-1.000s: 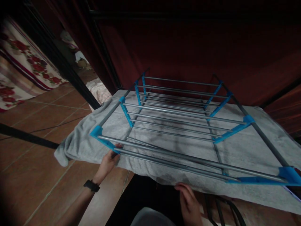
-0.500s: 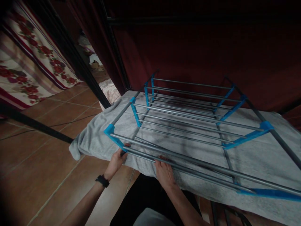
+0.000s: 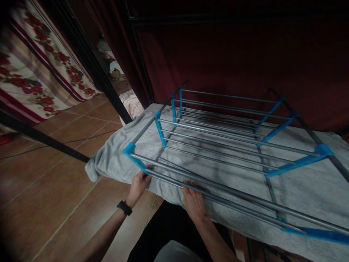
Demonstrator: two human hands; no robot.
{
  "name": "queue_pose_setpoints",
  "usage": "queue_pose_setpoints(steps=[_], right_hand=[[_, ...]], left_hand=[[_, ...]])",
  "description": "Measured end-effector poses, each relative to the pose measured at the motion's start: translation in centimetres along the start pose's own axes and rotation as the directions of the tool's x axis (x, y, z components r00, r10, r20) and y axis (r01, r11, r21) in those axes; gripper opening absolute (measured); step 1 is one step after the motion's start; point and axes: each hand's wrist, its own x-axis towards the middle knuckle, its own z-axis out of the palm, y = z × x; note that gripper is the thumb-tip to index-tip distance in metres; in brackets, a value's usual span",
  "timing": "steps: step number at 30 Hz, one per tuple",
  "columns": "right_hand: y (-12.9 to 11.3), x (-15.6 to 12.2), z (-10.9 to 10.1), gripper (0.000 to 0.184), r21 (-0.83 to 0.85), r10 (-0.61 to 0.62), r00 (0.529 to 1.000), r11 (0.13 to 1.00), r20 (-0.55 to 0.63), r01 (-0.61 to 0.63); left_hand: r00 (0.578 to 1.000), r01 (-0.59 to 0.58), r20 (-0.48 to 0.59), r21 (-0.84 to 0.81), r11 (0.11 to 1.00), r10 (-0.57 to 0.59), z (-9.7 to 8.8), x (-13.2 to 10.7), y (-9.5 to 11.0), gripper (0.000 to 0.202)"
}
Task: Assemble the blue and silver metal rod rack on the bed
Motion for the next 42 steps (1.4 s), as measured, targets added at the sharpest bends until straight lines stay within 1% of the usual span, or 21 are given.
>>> queue_pose_setpoints(steps=[4,7,16,20,27,35,42], right_hand=[[0.04,0.01,-0.06,0.03,-0.012,0.003,1.0,1.0,0.012,-0.003],[0.09,0.14,-0.2,0.031,-0.003,0.011,0.999,1.0,0.044,-0.011],[0.39,0.4,-0.57,0.032,0.029,0.008,0.99,1.0,0.139,-0.012],[0.42,0.33,-0.36,0.033,0.02,-0.003,0.991,1.0,0.132,0.0],[0.53,0.02,-0.11,0.034,0.024,-0.02,0.996,1.0,0.086,0.018],[0.62,0.42,-0.52,0.034,0.033,-0.032,0.991,0.999,0.126,0.028],[0.86,0.35,-0.48,0.034,0.053,-0.046,0.993,0.998,0.112,0.04]], left_hand=[[0.999,0.027,-0.038,0.005,1.0,-0.027,0.53,0.01,0.05,0.038],[0.998,0.036,-0.058,0.007,0.999,-0.036,0.84,0.05,-0.05,0.039],[0.998,0.026,-0.049,-0.028,0.999,-0.027,0.84,-0.11,-0.11,0.04],[0.999,0.021,-0.046,-0.032,0.999,-0.023,0.75,-0.09,0.04,0.041],[0.999,0.008,-0.033,-0.013,1.0,-0.009,0.65,-0.13,0.13,0.044],[0.999,0.009,-0.049,0.015,1.0,-0.008,0.67,-0.23,0.29,0.045],[0.998,0.014,-0.066,0.021,1.0,-0.013,1.07,-0.35,0.33,0.044]])
